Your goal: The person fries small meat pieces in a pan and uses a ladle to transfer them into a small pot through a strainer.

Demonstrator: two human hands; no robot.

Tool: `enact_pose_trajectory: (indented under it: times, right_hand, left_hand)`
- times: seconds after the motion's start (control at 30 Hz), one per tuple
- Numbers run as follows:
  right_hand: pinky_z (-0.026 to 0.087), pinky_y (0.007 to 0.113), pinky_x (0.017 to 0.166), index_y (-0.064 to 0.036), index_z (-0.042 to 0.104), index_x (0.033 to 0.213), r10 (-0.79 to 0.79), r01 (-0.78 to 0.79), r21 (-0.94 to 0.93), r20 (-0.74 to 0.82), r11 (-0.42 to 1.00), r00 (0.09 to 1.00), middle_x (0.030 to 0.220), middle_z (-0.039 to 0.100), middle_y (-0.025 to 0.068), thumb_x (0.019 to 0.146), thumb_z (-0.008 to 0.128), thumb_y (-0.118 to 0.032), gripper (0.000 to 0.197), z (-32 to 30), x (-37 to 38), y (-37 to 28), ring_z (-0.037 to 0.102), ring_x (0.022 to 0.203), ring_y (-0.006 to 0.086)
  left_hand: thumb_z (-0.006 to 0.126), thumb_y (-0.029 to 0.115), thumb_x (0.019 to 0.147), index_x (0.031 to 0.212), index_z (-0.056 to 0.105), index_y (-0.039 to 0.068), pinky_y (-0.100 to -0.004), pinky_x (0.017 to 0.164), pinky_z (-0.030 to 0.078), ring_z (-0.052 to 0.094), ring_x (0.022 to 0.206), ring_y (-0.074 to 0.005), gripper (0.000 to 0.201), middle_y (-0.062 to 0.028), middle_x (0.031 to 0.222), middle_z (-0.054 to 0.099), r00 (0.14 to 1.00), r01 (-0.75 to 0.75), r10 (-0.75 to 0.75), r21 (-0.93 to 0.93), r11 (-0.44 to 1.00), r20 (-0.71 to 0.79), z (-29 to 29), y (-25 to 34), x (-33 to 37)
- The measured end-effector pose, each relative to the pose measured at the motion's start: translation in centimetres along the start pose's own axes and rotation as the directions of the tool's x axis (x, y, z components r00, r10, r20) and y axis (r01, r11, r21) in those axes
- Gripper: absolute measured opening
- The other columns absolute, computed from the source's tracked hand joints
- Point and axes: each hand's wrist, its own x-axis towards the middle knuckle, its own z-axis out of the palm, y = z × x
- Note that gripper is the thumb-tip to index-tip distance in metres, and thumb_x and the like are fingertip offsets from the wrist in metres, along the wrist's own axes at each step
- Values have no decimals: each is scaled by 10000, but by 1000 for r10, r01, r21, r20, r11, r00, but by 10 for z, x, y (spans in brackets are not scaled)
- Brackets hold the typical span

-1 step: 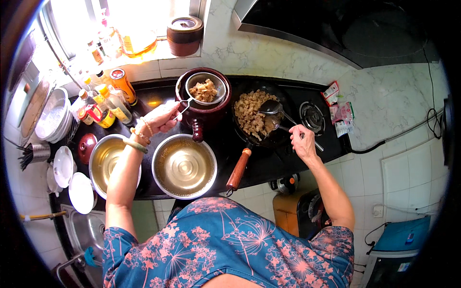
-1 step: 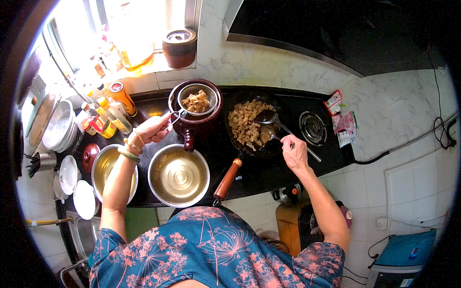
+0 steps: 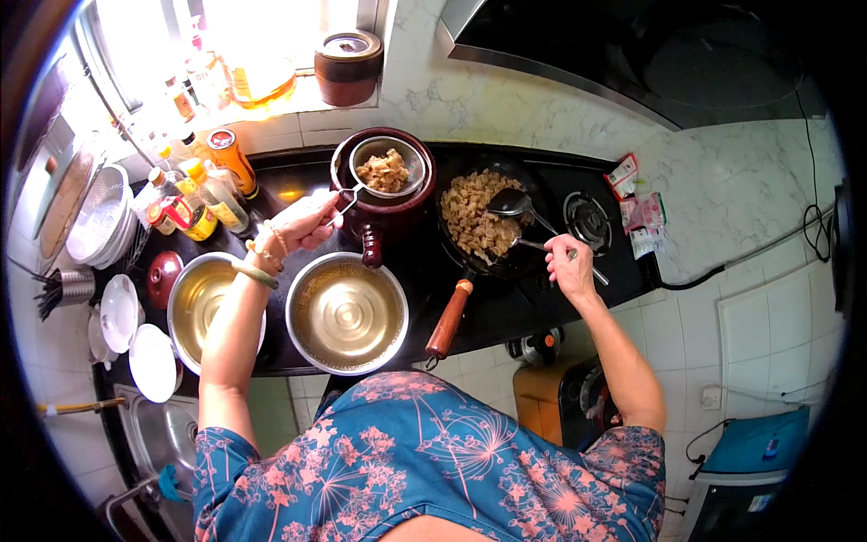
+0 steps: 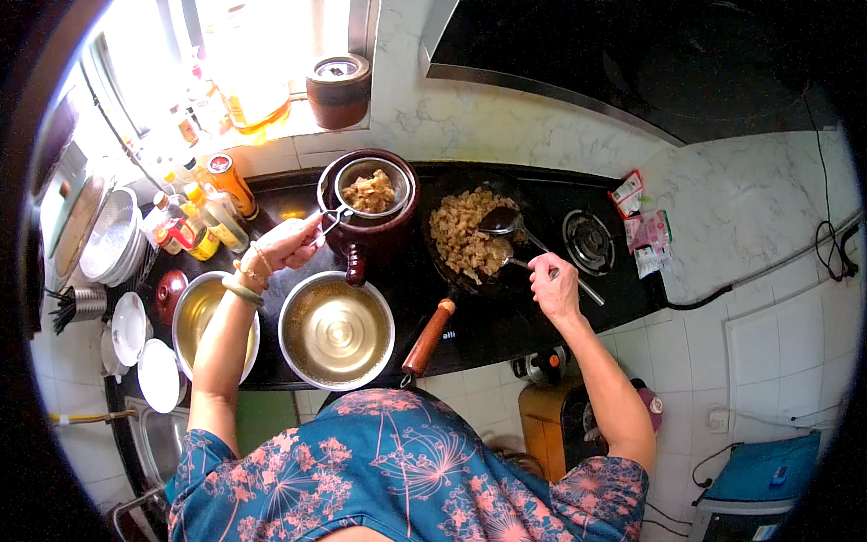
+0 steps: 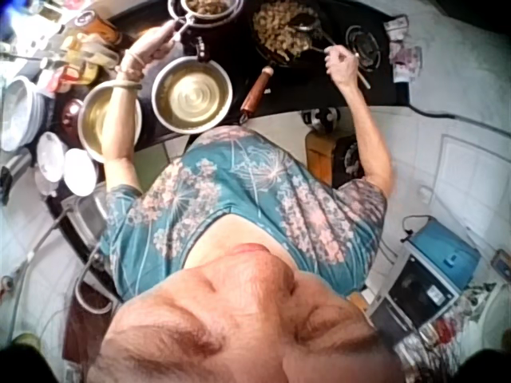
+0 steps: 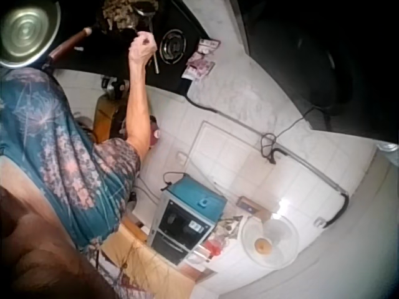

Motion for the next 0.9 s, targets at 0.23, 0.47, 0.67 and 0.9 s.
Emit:
enact_pose_trajectory:
  times: [0.23,0.47,0.67,0.9]
  right_hand:
    - [464,232,425,13,601,884,330,-290,521,17,803,944,682,603,98,891,541,-188,209,-28,12,16,544,504,104]
    - [422,215,403,11,610,869,216,-198,489,21,849,976,669,598,83,927,516,-221,257,-54,4,5,515,481,85]
    - [420,217,401,10,611,859,224,-215,455,36,864,974,655,594,79,909,523,-206,239,-69,5,-22,514,480,82]
    - [398,206,388,5,606,855,191,-200,413,64,889,980,643,591,64,912,519,-202,232,-74,19,-46,512,474,72]
  left_hand:
    - [370,488,998,839,539,94,-214,342,168,238,372,-46,458,63,482,335,999,5,-4,-46,999,32,-1,-1,3]
    - [372,485,998,809,556,99,-218,339,166,241,367,-48,468,58,477,350,1000,-14,14,-3,1000,-11,2,-1,1]
    - [371,490,997,807,555,100,-216,342,178,245,372,-50,471,60,481,344,1000,4,-4,-32,999,22,-1,0,2]
    - [374,495,995,805,563,99,-217,344,189,260,372,-51,478,58,484,354,1000,-28,28,18,999,-3,2,2,-3]
